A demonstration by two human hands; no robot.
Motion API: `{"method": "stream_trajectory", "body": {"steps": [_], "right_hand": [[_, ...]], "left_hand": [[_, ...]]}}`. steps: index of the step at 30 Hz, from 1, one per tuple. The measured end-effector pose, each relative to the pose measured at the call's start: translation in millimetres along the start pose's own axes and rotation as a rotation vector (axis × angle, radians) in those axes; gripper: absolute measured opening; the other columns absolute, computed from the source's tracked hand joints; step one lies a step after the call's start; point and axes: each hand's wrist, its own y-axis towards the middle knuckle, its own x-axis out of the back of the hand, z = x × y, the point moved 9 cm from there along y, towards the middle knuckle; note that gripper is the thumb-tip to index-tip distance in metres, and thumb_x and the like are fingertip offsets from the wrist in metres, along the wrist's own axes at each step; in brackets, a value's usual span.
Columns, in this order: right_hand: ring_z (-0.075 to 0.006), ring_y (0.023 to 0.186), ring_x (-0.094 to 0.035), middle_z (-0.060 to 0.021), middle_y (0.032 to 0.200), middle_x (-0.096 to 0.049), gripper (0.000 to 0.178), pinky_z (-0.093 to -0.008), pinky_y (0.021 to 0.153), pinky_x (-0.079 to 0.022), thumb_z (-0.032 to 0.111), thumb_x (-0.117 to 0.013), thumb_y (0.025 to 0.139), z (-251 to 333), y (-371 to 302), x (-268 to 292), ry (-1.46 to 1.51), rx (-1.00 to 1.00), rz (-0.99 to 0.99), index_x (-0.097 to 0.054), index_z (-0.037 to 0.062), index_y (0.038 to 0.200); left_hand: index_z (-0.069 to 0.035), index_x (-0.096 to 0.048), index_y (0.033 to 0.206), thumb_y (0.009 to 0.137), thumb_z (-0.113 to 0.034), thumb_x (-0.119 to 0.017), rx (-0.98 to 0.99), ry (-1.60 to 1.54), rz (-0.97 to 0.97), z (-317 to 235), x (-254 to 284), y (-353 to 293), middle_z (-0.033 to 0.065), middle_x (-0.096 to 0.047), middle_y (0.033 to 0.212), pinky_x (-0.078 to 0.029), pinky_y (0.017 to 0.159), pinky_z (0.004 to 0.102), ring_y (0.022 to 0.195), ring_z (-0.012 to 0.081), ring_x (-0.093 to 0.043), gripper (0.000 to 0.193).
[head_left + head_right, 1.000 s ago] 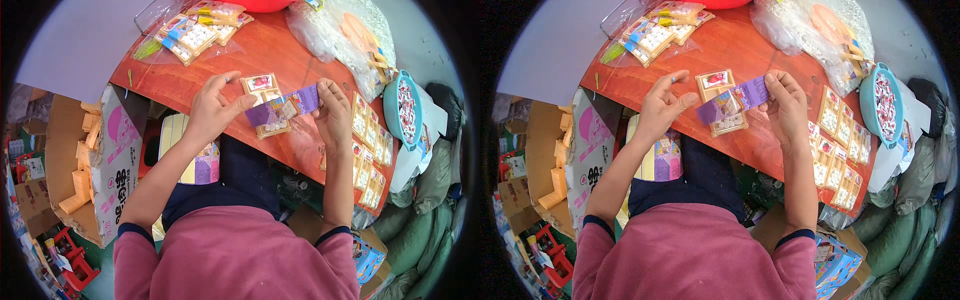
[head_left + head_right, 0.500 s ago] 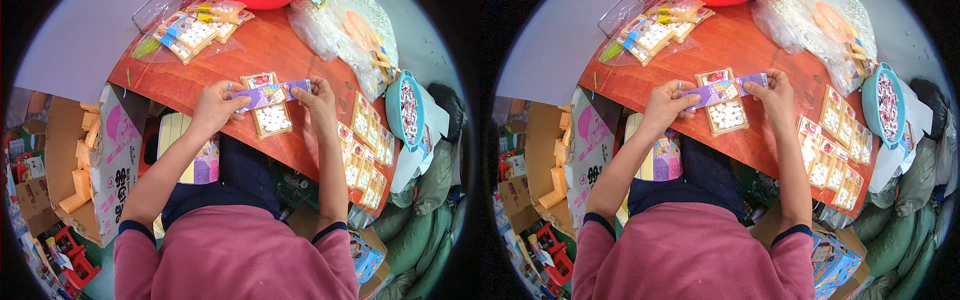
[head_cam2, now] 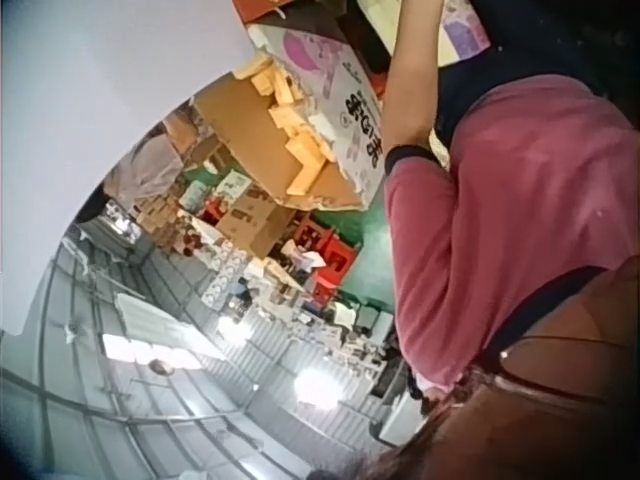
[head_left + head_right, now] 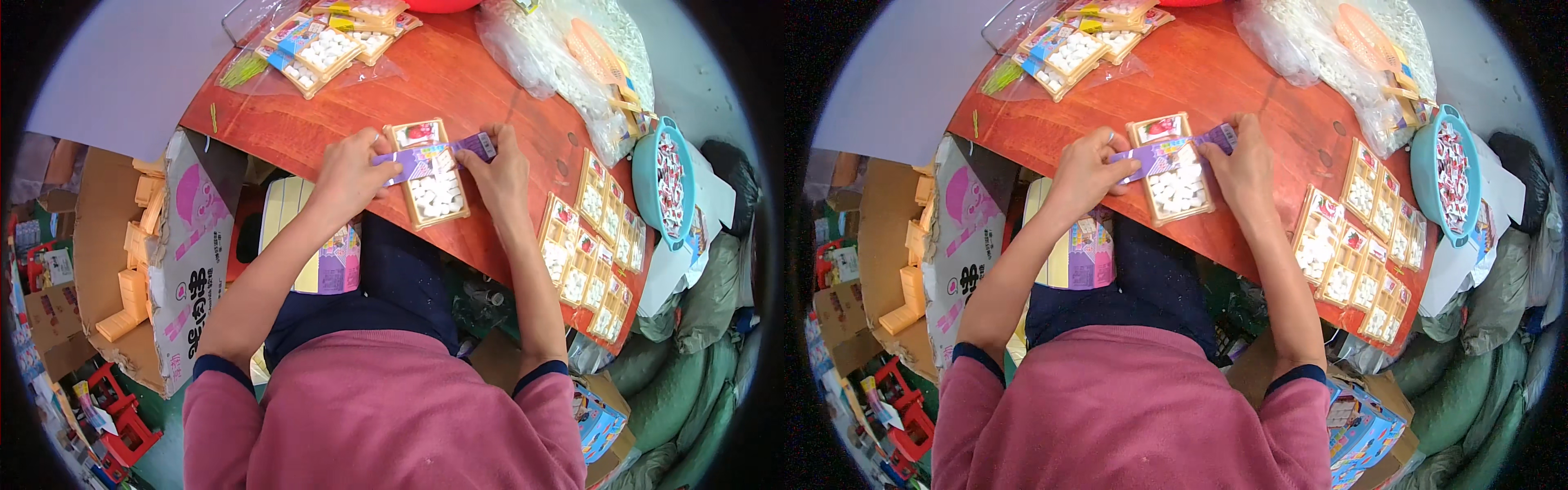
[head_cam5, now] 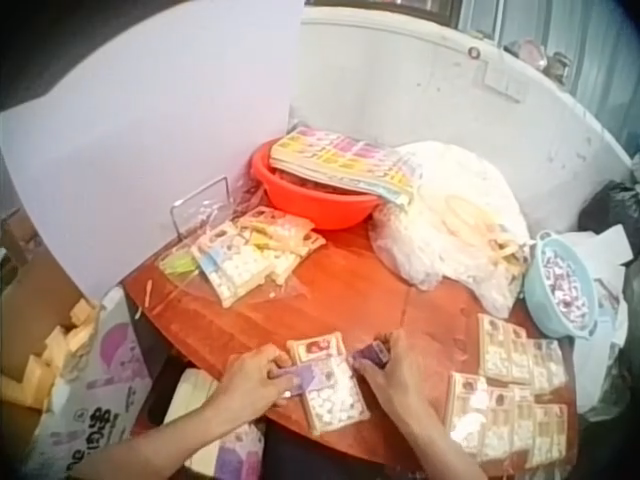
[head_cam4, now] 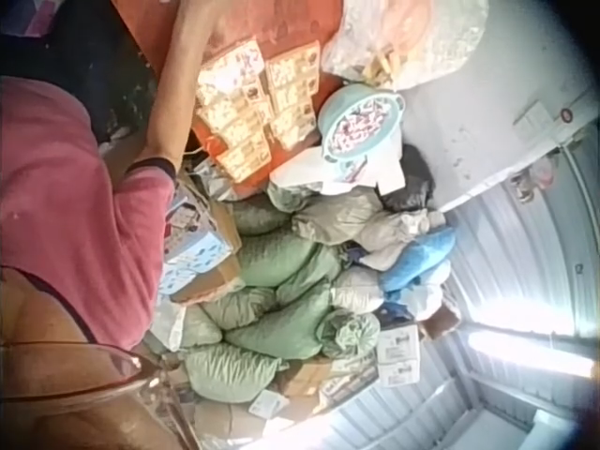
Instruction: Manually packaging products by wrapping them with paper labels or bands.
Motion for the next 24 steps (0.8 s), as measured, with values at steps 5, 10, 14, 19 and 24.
{"method": "stream_trajectory", "body": {"steps": [5,10,14,19,24], "right_hand": [[-0.0304,0.084,-0.063,-0.0178,0.091,-0.063,0.04,-0.037,0.072,-0.049,0.014,-0.074,0.071,46,-32,-35,0.055,0.033,0.157,-0.053,0.0001,0.101],[-0.0296,0.081,-0.064,-0.0163,0.088,-0.064,0.041,-0.0372,0.07,-0.049,0.015,-0.074,0.07,73,-54,-57,0.118,0.083,0.185,-0.053,0.0007,0.102],[-0.0264,0.079,-0.064,-0.0141,0.086,-0.064,0.04,-0.0355,0.068,-0.049,0.015,-0.074,0.072,77,-55,-62,0.115,0.046,0.242,-0.052,0.0024,0.103],[-0.0232,0.078,-0.064,-0.0127,0.086,-0.064,0.037,-0.0331,0.069,-0.049,0.013,-0.073,0.073,74,-55,-64,0.047,0.123,0.197,-0.052,0.0013,0.102],[-0.0223,0.079,-0.064,-0.0133,0.088,-0.065,0.036,-0.0316,0.07,-0.05,0.01,-0.072,0.073,72,-55,-65,0.093,0.125,0.182,-0.052,0.0001,0.101]], "left_hand": [[0.001,-0.054,0.096,0.083,-0.006,-0.062,0.117,-0.214,-0.058,44,39,-56,0.0065,-0.063,0.081,-0.053,0.055,0.0218,0.071,0.008,-0.06,0.017],[0.003,-0.053,0.099,0.083,-0.004,-0.062,0.096,-0.228,-0.209,70,73,-83,0.0085,-0.065,0.075,-0.05,0.053,0.0214,0.063,0.0084,-0.062,0.02],[0.001,-0.05,0.103,0.085,-0.005,-0.06,0.087,-0.41,-0.205,93,69,-78,0.0094,-0.064,0.082,-0.052,0.056,0.0228,0.069,0.0114,-0.063,0.022],[0.002,-0.051,0.101,0.088,-0.004,-0.055,0.125,-0.611,-0.203,104,53,-76,0.0092,-0.061,0.086,-0.055,0.059,0.0262,0.078,0.0133,-0.062,0.015],[0.005,-0.058,0.098,0.09,-0.007,-0.048,0.103,-0.767,-0.211,105,30,-81,0.0079,-0.063,0.086,-0.052,0.067,0.0249,0.076,0.0113,-0.061,0.017]]}}
